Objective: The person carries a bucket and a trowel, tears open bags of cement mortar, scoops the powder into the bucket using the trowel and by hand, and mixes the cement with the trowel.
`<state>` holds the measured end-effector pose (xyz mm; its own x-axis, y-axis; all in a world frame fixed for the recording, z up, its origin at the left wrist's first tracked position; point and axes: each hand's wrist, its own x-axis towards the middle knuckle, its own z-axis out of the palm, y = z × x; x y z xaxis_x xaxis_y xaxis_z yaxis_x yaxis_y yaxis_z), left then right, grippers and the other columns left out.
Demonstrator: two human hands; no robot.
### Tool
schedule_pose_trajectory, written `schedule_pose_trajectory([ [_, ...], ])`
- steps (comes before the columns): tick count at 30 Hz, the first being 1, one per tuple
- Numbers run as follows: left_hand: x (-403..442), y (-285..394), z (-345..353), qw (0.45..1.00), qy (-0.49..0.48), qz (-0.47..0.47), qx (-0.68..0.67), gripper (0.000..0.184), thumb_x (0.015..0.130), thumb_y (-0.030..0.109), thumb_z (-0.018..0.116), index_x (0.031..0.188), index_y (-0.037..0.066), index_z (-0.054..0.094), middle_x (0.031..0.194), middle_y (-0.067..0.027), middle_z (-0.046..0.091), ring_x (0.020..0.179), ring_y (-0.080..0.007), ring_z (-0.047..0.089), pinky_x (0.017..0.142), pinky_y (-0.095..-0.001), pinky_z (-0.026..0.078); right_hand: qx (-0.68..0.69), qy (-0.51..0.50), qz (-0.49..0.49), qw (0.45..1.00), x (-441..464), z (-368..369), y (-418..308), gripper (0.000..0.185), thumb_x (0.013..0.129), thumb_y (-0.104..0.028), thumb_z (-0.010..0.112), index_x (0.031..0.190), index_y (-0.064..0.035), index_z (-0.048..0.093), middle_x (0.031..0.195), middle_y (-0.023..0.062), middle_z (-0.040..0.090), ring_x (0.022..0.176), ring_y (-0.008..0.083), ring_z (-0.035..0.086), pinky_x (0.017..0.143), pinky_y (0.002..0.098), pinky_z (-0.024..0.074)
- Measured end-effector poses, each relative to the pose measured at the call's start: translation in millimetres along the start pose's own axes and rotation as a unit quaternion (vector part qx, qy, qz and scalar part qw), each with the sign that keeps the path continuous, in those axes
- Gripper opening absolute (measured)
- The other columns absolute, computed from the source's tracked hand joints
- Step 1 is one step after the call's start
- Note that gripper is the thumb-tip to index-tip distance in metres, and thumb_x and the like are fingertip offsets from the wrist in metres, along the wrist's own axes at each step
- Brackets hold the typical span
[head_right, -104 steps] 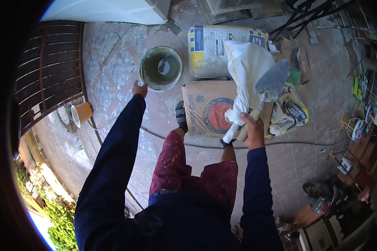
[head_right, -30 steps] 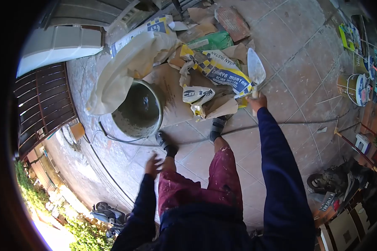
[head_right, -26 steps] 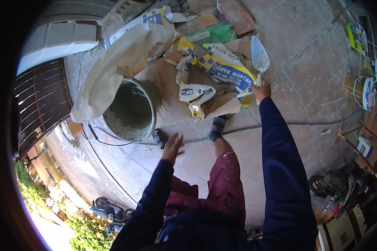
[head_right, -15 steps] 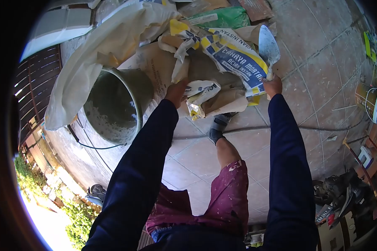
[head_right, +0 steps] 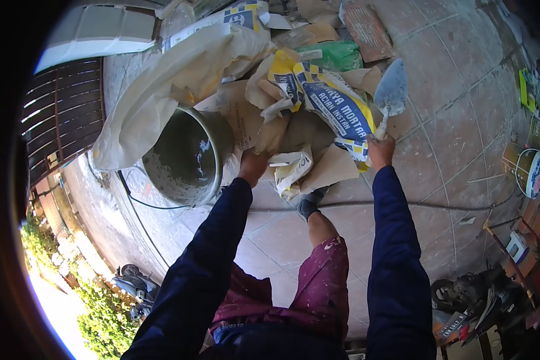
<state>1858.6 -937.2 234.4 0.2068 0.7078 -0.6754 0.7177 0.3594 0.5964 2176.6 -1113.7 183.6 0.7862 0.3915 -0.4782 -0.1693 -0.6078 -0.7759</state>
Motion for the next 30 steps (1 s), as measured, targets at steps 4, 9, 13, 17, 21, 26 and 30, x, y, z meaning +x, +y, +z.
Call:
schedule_pose_trajectory([
  [4,-33,4,-9,0.999,0.011,0.035,-0.032,0.029,0.081,0.017,0.056,0.098,-0.004,0.063,0.089,-0.0265,0.066,0.090,-0.0395,0.065,0.077,-0.0435,0.050,0.004,0.027,0.007,1.000,-20,-22,-2,0.018,0.074,-0.005,0.074,0.083,0.0054,0.061,0.074,0.0122,0.065,0.064,0.0202,0.061,0.058,0.0350,0.0469],
  [9,-80,25,-28,0.995,-0.005,0.034,0.095,0.029,0.081,0.018,0.057,0.099,-0.004,0.062,0.092,-0.0304,0.063,0.090,-0.0462,0.060,0.078,-0.0480,0.048,0.013,0.019,-0.020,1.000,-52,-44,-14,0.016,0.077,-0.005,0.072,0.083,0.0054,0.061,0.077,0.0108,0.065,0.066,0.0177,0.060,0.060,0.0338,0.0463],
  [13,-137,63,-61,0.995,-0.058,0.054,0.062,0.027,0.082,0.015,0.056,0.100,-0.004,0.061,0.089,-0.0306,0.062,0.086,-0.0458,0.060,0.073,-0.0466,0.049,-0.032,0.029,-0.034,0.998,-102,-77,-68,0.017,0.080,-0.006,0.071,0.084,0.0058,0.059,0.077,0.0086,0.064,0.067,0.0156,0.059,0.060,0.0327,0.0463],
  [17,-218,84,-99,0.997,-0.051,0.061,0.009,0.021,0.085,0.013,0.054,0.098,-0.003,0.061,0.082,-0.0240,0.063,0.076,-0.0381,0.063,0.069,-0.0404,0.049,-0.092,0.033,-0.005,0.995,-162,-121,-130,0.018,0.081,-0.006,0.070,0.090,0.0039,0.058,0.082,0.0074,0.063,0.068,0.0146,0.060,0.062,0.0295,0.0477],
  [21,-295,128,-159,0.995,-0.066,0.030,-0.074,0.019,0.088,0.010,0.053,0.099,-0.002,0.062,0.080,-0.0094,0.065,0.072,-0.0175,0.061,0.068,-0.0321,0.049,-0.059,0.049,-0.003,0.997,-219,-156,-201,0.021,0.079,-0.008,0.072,0.085,0.0037,0.056,0.078,0.0075,0.061,0.067,0.0151,0.057,0.062,0.0318,0.0466],
  [26,-374,124,-219,0.982,-0.054,0.016,-0.178,0.022,0.088,0.008,0.049,0.103,-0.003,0.062,0.085,-0.0022,0.066,0.073,-0.0083,0.056,0.066,-0.0265,0.047,-0.110,0.022,-0.054,0.992,-266,-184,-277,0.022,0.078,-0.008,0.073,0.085,0.0029,0.056,0.079,0.0070,0.060,0.069,0.0138,0.056,0.063,0.0307,0.0461],
  [30,-412,100,-253,0.970,-0.019,-0.018,-0.242,0.024,0.088,0.011,0.050,0.101,-0.004,0.064,0.084,-0.0011,0.066,0.074,-0.0078,0.057,0.067,-0.0251,0.046,-0.112,-0.032,-0.084,0.990,-278,-175,-336,0.024,0.076,-0.009,0.075,0.086,0.0033,0.057,0.078,0.0065,0.059,0.068,0.0134,0.055,0.063,0.0300,0.0456],
])
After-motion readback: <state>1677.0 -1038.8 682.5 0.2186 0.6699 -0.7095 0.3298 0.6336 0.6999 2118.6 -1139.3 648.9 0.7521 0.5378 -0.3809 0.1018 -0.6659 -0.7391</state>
